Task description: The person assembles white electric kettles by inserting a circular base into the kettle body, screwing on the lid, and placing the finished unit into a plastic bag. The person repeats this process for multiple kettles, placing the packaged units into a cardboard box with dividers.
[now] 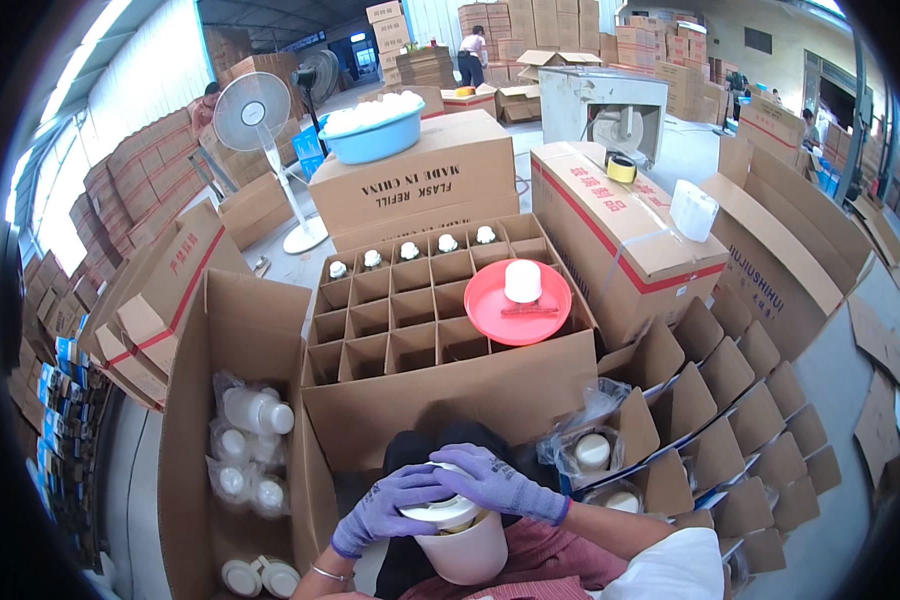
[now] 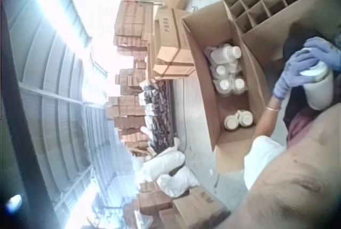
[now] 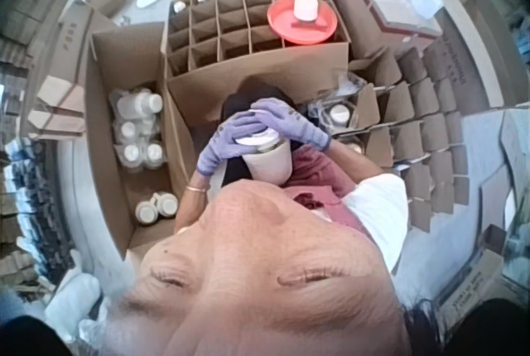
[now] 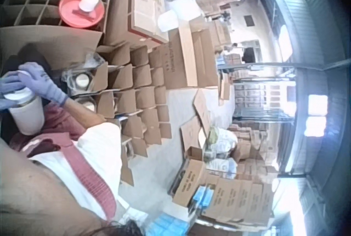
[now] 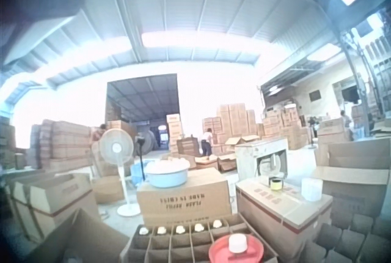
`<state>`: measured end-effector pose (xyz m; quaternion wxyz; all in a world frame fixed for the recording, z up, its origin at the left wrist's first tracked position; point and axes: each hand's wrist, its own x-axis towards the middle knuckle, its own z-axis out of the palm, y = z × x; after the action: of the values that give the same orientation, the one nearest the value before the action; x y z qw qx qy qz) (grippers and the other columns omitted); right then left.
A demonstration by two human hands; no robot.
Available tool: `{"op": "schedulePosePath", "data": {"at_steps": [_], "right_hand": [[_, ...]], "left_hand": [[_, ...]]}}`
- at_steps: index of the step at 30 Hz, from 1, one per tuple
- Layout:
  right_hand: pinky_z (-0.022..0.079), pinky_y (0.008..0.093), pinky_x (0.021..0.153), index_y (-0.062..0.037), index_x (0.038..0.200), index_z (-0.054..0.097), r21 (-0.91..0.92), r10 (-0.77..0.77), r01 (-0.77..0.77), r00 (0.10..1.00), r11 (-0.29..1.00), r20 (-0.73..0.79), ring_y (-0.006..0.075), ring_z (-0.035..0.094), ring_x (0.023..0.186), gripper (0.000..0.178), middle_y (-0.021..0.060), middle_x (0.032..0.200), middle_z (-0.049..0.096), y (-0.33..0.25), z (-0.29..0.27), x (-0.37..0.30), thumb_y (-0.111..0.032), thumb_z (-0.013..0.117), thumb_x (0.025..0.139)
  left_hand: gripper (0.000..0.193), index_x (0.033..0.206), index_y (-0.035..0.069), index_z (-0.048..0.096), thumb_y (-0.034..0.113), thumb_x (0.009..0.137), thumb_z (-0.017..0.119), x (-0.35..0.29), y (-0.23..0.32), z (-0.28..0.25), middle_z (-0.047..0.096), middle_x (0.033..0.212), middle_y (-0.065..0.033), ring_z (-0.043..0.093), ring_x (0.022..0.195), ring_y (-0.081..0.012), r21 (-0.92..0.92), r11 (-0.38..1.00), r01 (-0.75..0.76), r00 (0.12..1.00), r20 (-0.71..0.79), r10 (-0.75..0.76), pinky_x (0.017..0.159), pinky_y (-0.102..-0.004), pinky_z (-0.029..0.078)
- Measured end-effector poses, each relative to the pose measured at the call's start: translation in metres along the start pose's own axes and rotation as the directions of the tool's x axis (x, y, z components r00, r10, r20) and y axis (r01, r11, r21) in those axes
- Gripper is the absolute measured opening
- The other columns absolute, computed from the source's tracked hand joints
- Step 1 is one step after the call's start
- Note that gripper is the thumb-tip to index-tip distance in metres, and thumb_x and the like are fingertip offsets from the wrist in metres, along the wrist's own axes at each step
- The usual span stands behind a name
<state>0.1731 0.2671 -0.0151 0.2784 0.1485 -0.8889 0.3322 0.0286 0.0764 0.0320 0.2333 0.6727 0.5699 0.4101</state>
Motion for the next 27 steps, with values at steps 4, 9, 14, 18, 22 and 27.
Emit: {"op": "schedulePosePath", "data": {"at_steps": [4,9,14,18,22,27], "right_hand": [[0.050,0.0491,0.097,-0.0045,0.113,0.066,-0.157,-0.070,0.068,0.998,0.985,-0.005,0.0425,0.058,0.115,0.025,0.0221,0.123,0.062,-0.005,0.006,-0.006,-0.015,0.062,0.091],[0.047,0.0448,0.100,0.0023,0.119,0.064,0.039,0.229,-0.230,0.973,0.972,0.036,0.0404,0.060,0.114,0.046,0.0263,0.125,0.061,-0.032,0.005,0.004,-0.034,0.067,0.091],[0.046,0.0458,0.099,0.0007,0.120,0.063,-0.018,0.287,-0.286,0.955,0.958,0.082,0.0398,0.059,0.112,0.048,0.0245,0.123,0.060,-0.049,-0.012,-0.003,-0.034,0.070,0.088],[0.046,0.0454,0.099,0.0018,0.121,0.063,-0.132,0.167,-0.167,0.986,0.977,-0.010,0.0395,0.059,0.113,0.044,0.0246,0.125,0.059,-0.043,-0.003,-0.017,-0.028,0.069,0.089],[0.046,0.0442,0.101,0.0037,0.119,0.062,0.097,0.110,-0.116,0.991,0.988,0.070,0.0399,0.058,0.116,0.037,0.0233,0.124,0.060,-0.017,0.016,-0.012,-0.024,0.064,0.093],[0.043,0.0356,0.108,0.0012,0.137,0.054,0.654,0.165,-0.479,0.860,0.586,0.483,0.0285,0.056,0.126,0.042,0.0187,0.137,0.057,0.017,0.012,0.005,-0.020,0.052,0.101]], "left_hand": [[0.062,0.127,0.006,0.066,0.029,0.072,0.082,-0.009,-0.008,0.006,0.062,0.134,-0.0139,0.053,0.130,-0.0370,0.037,0.999,0.000,1.000,-0.010,0.001,0.112,-0.0462,0.038],[0.064,0.126,0.007,0.067,0.030,0.069,0.084,-0.024,0.007,0.008,0.062,0.134,-0.0145,0.051,0.132,-0.0386,0.150,0.975,-0.164,0.979,-0.094,0.179,0.111,-0.0477,0.039],[0.063,0.126,0.007,0.067,0.035,0.071,0.082,-0.020,0.001,0.015,0.062,0.134,-0.0135,0.051,0.132,-0.0375,0.097,0.978,-0.185,0.981,-0.037,0.190,0.112,-0.0498,0.038],[0.060,0.126,0.008,0.065,0.043,0.079,0.076,-0.013,-0.006,0.018,0.060,0.134,-0.0129,0.050,0.131,-0.0359,0.131,0.969,-0.209,0.978,0.023,0.207,0.113,-0.0512,0.035],[0.065,0.131,0.007,0.061,0.051,0.083,0.068,-0.033,0.004,0.033,0.058,0.133,-0.0143,0.048,0.130,-0.0345,0.371,0.928,-0.033,0.999,0.035,0.022,0.115,-0.0547,0.025],[0.060,0.136,0.001,0.056,0.038,0.089,0.062,-0.029,0.039,0.045,0.052,0.140,-0.0215,0.044,0.135,-0.0389,0.303,0.948,0.103,0.990,-0.120,-0.069,0.117,-0.0529,0.025]]}}
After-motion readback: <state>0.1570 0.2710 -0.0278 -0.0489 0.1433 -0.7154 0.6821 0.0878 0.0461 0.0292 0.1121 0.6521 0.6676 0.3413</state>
